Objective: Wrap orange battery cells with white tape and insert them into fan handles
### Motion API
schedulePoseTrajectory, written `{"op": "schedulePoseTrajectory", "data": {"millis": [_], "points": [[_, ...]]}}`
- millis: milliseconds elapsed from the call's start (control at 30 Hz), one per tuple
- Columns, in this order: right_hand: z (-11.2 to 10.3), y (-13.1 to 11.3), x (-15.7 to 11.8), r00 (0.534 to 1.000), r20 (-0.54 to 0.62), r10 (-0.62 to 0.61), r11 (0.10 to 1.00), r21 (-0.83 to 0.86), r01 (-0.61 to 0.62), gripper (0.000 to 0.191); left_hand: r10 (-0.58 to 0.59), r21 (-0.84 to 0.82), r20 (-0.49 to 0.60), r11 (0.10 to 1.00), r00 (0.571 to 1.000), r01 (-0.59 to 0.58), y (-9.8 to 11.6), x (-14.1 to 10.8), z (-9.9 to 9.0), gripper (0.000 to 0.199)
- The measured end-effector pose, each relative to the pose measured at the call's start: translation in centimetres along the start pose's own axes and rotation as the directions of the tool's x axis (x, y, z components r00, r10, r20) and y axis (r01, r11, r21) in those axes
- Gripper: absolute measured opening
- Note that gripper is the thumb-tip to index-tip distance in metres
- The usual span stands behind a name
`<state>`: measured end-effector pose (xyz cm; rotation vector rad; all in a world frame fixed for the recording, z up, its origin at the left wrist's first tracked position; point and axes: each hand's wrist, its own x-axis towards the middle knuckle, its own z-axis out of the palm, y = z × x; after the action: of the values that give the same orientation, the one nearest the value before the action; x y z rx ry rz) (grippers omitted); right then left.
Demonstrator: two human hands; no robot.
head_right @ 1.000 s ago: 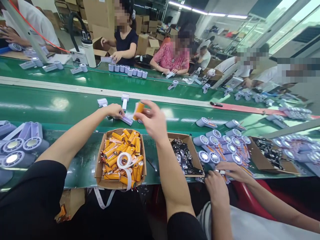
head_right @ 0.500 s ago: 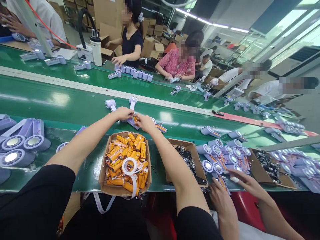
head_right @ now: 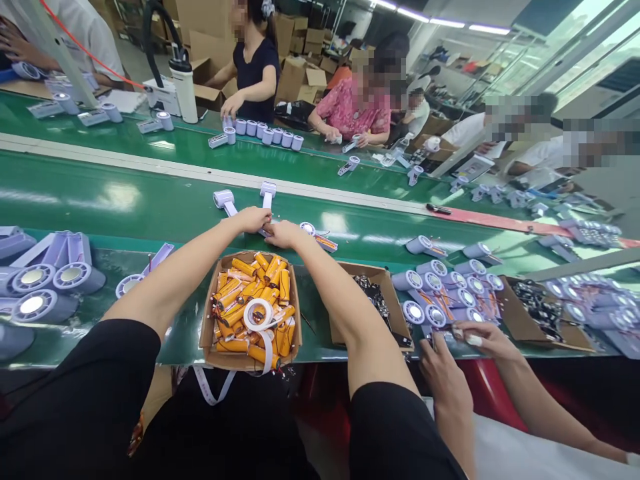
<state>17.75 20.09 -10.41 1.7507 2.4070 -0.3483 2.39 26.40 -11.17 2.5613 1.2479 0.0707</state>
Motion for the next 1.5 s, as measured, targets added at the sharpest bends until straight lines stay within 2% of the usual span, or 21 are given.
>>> {"op": "schedulePoseTrajectory", "data": {"millis": [67,133,167,233,267,300,400,533,600,667,800,900,933,1000,1067,1200,1267,1300,1367,1400,1500], "points": [[-1.6,0.1,-2.8,0.998,-0.069,-0.006,0.999,0.051,0.009,0.044,0.029,-0.023,-0.064,0.999,0.998,-0.03,1.0,-2.0,-0.8,0.041],[-2.4,-0.2,-7.8,0.962,-0.273,-0.009,0.976,0.205,0.068,0.04,0.161,-0.066,-0.196,0.982,0.967,-0.177,2.1,-6.0,-1.3,0.041],[-2.4,-0.6,-10.7,0.916,-0.402,0.012,0.944,0.305,0.122,0.036,0.28,-0.083,-0.254,0.947,0.926,-0.31,2.6,-8.7,-1.3,0.039],[-1.4,-1.9,-16.9,0.809,-0.578,0.112,0.849,0.478,0.224,0.03,0.559,-0.081,-0.293,0.794,0.776,-0.602,3.3,-14.6,-0.7,0.039],[-0.5,-2.9,-19.7,0.78,-0.605,0.16,0.811,0.531,0.246,0.028,0.657,-0.053,-0.264,0.721,0.706,-0.691,3.6,-17.4,-0.2,0.041],[0.7,-4.0,-22.1,0.77,-0.607,0.196,0.78,0.572,0.252,0.027,0.701,-0.008,-0.238,0.691,0.673,-0.723,3.8,-19.9,0.5,0.042],[4.6,-7.6,-26.3,0.791,-0.547,0.276,0.711,0.67,0.215,0.027,0.675,0.127,-0.263,0.733,0.69,-0.669,4.4,-24.7,2.7,0.022],[8.0,-11.7,-27.2,0.862,-0.374,0.343,0.565,0.815,0.128,0.036,0.581,0.135,-0.416,0.801,0.7,-0.584,5.9,-26.9,4.4,0.009],[8.6,-13.2,-27.5,0.912,-0.3,0.28,0.506,0.853,0.125,0.034,0.562,0.124,-0.445,0.81,0.697,-0.573,6.7,-28.0,4.5,0.009],[8.8,-14.3,-28.0,0.933,-0.316,0.169,0.499,0.844,0.196,0.038,0.548,0.12,-0.46,0.818,0.699,-0.562,6.9,-29.2,4.4,0.007],[9.3,-15.5,-29.3,0.876,-0.459,-0.15,0.502,0.728,0.468,0.043,0.476,0.149,-0.541,0.866,0.693,-0.478,5.3,-31.6,4.4,0.02],[9.1,-14.6,-29.4,0.848,-0.346,-0.401,0.547,0.653,0.525,0.039,0.433,0.209,-0.604,0.896,0.67,-0.391,3.6,-33.2,4.5,0.031],[8.8,-13.9,-29.2,0.865,-0.31,-0.395,0.611,0.615,0.499,0.037,0.424,0.219,-0.621,0.901,0.659,-0.374,3.3,-33.6,4.4,0.032],[8.1,-12.0,-28.3,0.91,-0.346,-0.228,0.768,0.511,0.386,0.034,0.411,0.215,-0.654,0.906,0.635,-0.365,2.9,-34.4,4.3,0.036],[7.5,-10.0,-27.0,0.888,-0.458,-0.027,0.874,0.42,0.244,0.036,0.405,0.208,-0.678,0.906,0.613,-0.369,3.0,-34.8,4.1,0.039],[7.8,-7.4,-23.8,0.869,-0.495,0.017,0.891,0.402,0.212,0.029,0.438,0.234,-0.666,0.892,0.605,-0.387,3.9,-35.0,4.0,0.036],[8.3,-7.0,-22.4,0.836,-0.536,0.119,0.777,0.574,0.258,0.03,0.444,0.238,-0.656,0.889,0.61,-0.392,4.4,-34.9,4.2,0.035],[8.5,-7.0,-21.9,0.803,-0.553,0.223,0.663,0.69,0.29,0.035,0.444,0.234,-0.654,0.889,0.613,-0.394,4.6,-34.8,4.3,0.035],[8.4,-7.2,-21.3,0.737,-0.504,0.451,0.335,0.861,0.383,0.048,0.447,0.225,-0.648,0.886,0.617,-0.405,4.9,-34.8,4.5,0.034],[8.1,-7.5,-21.2,0.729,-0.443,0.521,0.159,0.89,0.427,0.052,0.452,0.222,-0.643,0.882,0.618,-0.414,5.1,-34.7,4.6,0.034],[7.0,-8.9,-21.9,0.819,-0.297,0.491,-0.223,0.866,0.447,0.054,0.48,0.231,-0.617,0.868,0.623,-0.44,5.5,-34.6,4.7,0.033]]}}
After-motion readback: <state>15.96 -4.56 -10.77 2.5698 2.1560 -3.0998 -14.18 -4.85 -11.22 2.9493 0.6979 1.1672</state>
